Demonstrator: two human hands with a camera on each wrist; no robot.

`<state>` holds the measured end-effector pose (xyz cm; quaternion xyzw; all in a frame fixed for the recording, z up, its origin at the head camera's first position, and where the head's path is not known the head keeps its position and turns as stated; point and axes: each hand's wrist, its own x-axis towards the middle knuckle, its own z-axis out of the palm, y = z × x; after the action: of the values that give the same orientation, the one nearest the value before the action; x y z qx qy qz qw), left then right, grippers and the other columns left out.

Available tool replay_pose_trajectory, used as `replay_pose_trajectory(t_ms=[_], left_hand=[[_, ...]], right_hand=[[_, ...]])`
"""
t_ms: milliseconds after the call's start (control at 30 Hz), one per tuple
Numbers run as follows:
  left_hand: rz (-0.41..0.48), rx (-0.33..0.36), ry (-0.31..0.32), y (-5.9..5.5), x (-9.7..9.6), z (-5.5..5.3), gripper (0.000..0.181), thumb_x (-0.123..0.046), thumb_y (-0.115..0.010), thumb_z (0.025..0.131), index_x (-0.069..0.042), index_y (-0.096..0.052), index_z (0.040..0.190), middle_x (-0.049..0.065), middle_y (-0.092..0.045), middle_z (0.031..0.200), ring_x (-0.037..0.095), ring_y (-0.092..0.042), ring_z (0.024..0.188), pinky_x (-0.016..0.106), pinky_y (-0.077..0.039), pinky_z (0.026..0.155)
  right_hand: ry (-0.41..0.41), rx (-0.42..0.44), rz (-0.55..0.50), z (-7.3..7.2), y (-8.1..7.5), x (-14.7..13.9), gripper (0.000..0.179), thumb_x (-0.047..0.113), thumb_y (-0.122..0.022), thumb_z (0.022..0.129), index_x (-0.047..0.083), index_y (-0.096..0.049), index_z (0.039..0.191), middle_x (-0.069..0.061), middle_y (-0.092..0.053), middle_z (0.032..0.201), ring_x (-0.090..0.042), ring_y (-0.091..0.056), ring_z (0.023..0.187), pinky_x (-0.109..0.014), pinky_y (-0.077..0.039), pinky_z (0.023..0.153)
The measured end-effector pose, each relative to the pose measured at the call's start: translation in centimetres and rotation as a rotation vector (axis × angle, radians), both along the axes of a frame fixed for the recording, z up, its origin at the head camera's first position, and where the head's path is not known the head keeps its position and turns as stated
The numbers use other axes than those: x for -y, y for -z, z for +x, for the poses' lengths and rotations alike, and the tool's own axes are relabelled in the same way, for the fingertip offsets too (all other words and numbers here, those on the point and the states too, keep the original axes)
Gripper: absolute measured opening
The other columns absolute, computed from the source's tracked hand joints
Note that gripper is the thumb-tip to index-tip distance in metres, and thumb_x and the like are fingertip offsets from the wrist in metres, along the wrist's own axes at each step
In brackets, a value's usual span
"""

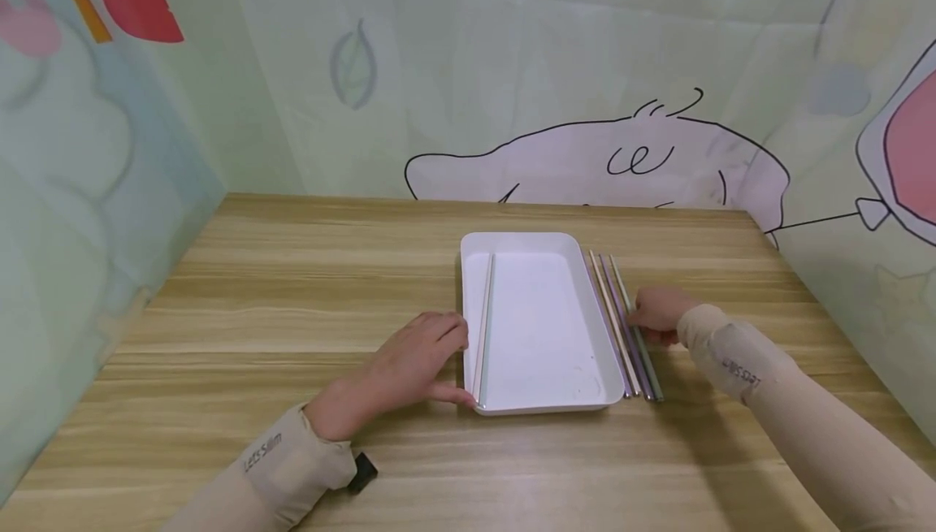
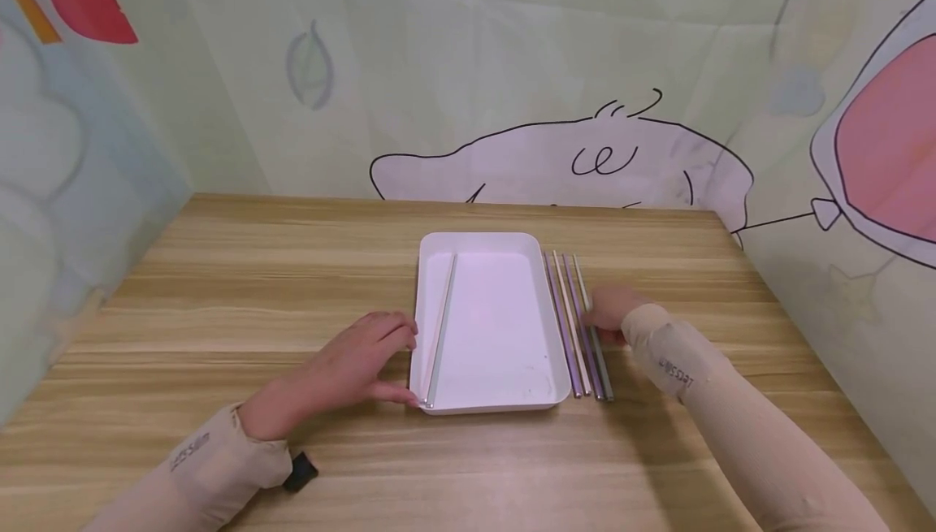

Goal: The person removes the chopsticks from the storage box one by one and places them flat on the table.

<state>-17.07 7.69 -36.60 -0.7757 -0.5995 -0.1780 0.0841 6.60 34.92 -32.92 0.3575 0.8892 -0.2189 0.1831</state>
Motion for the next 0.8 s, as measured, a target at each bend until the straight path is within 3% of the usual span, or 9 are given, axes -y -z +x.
replay_pose_trajectory(t_ms=[800], left_hand=[[-0.005, -0.006, -0.004, 0.0, 0.1, 0.0, 0.062, -0.061, -0.066, 0.061, -0.009, -0.051, 0.090, 0.000, -0.051, 0.095, 0.016, -0.051, 0.095, 0.033, -0.042, 0.096]], right_hand=[[-0.087, -0.014, 0.047, -2.4, -3.4, 1.4, 0.029, 0.020, -0.042, 0.089, 0.002, -0.055, 0.070, 0.001, -0.050, 0.054, -0.010, -0.048, 0.045, -0.020, -0.042, 0.042]])
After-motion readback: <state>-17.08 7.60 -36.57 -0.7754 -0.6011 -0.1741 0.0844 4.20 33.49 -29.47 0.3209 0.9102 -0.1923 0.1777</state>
